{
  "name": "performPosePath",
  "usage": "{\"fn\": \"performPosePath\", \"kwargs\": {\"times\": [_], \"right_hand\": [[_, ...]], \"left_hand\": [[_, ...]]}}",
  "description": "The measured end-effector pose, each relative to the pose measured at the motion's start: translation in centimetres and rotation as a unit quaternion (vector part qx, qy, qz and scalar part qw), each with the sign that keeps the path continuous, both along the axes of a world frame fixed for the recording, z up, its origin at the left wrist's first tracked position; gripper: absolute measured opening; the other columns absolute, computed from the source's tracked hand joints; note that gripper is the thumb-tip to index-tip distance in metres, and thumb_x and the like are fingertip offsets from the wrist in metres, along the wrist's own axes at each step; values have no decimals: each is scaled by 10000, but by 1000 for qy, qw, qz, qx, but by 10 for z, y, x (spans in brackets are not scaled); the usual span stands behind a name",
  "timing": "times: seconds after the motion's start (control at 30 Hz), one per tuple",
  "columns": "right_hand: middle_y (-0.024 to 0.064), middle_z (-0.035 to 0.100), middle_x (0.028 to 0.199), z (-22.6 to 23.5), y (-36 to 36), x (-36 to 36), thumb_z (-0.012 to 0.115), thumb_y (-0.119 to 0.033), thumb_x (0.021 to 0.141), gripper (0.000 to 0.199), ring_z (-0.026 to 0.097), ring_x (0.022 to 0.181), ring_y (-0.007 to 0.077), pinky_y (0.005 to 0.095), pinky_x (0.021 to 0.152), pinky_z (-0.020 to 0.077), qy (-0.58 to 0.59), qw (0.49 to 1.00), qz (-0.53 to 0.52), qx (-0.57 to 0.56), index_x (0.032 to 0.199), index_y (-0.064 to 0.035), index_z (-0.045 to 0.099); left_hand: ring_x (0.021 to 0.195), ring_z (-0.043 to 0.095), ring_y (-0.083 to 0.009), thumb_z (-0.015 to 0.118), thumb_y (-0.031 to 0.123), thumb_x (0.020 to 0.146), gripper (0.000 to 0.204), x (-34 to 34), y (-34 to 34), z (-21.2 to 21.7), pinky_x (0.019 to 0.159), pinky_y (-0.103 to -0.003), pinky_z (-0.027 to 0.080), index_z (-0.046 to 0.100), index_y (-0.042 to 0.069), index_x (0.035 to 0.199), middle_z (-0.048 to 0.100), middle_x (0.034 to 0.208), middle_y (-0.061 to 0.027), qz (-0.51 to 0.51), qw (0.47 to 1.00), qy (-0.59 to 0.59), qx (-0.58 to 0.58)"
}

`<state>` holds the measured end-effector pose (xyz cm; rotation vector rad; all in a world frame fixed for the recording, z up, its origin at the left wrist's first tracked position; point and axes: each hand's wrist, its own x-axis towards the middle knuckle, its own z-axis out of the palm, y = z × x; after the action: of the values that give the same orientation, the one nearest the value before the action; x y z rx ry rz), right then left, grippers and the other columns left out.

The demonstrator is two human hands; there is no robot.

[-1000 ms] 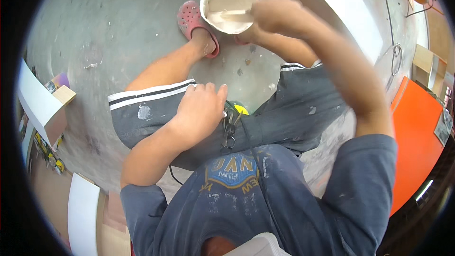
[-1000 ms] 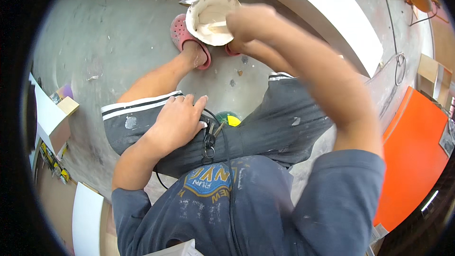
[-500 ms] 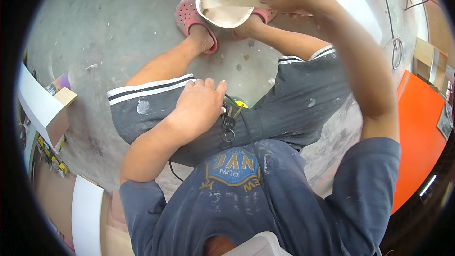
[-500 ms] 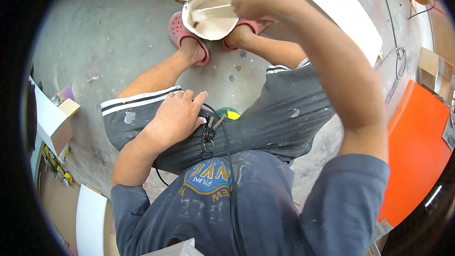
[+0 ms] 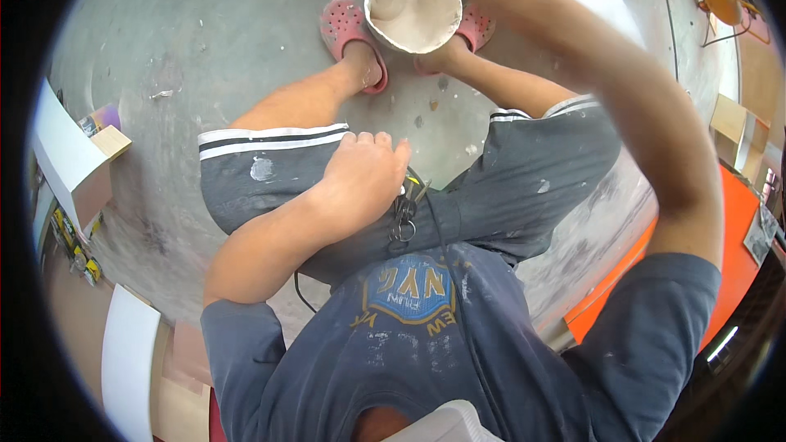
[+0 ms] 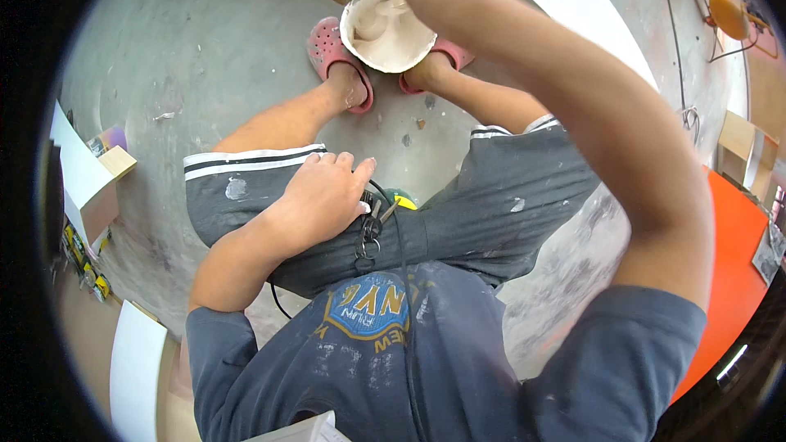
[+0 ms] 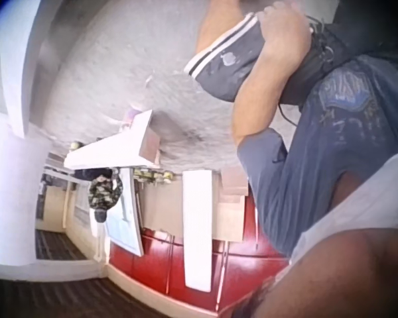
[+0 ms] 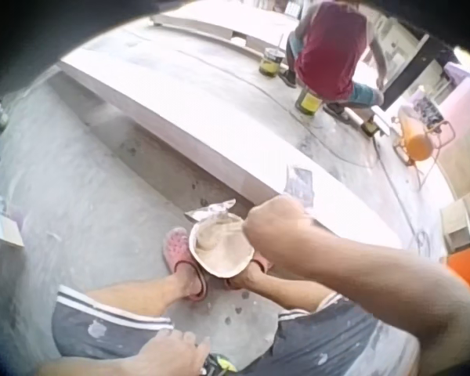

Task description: Mixing and applying putty to a long white furniture component.

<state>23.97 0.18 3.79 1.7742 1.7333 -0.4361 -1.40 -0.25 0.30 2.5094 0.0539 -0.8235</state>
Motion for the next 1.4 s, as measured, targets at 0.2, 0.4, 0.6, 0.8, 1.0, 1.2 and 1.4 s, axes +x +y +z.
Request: {"fn": "performPosePath", "kwargs": {"times": [0.2,0.4,0.6,0.8,1.0,1.2,1.4], "right_hand": [[81,658,850,-24,27,4,651,-183,715,239,632,785,193,281,678,491,-93,990,-65,82,874,-4,642],[76,633,735,-60,0,47,622,-194,767,171,586,640,186,281,580,458,304,763,-197,535,808,-30,598],[91,597,750,-144,49,-1,505,-304,882,304,547,682,135,253,645,451,567,425,-244,661,902,-2,478],[34,548,698,-153,42,2,489,-325,888,306,499,576,98,217,532,418,610,377,-316,621,860,-21,468],[53,583,628,-104,47,-2,580,-212,826,219,562,578,140,245,549,448,585,485,-399,514,778,-1,546],[59,537,530,-53,26,7,556,-86,779,193,491,451,130,239,421,386,763,337,-383,397,599,-30,519],[33,553,567,-140,27,-3,685,-126,693,197,481,503,74,219,494,414,586,405,-331,619,641,-3,540]], "left_hand": [[899,555,-319,631,246,728,519,-1,10,-7,792,-398,436,469,7,1159,555,958,-169,24,999,12,20],[985,516,-338,617,169,712,523,32,63,-5,850,-389,427,440,35,1186,520,1042,-212,192,976,-89,-57],[1052,514,-289,659,194,685,552,161,129,-88,877,-348,416,470,79,1190,543,1118,-154,380,849,-310,-197],[925,567,-363,639,296,702,410,195,100,-156,781,-392,454,556,60,1026,598,976,-202,452,795,-360,-183],[926,577,-321,636,225,707,363,181,110,-134,782,-354,450,562,68,1026,611,983,-162,414,824,-313,-227],[809,606,-255,548,48,692,202,176,87,-71,704,-326,459,595,25,887,636,817,-106,449,813,-255,-270],[702,576,-254,544,79,730,99,191,102,-164,655,-318,455,567,18,804,613,765,-144,347,805,-385,-287]]}}
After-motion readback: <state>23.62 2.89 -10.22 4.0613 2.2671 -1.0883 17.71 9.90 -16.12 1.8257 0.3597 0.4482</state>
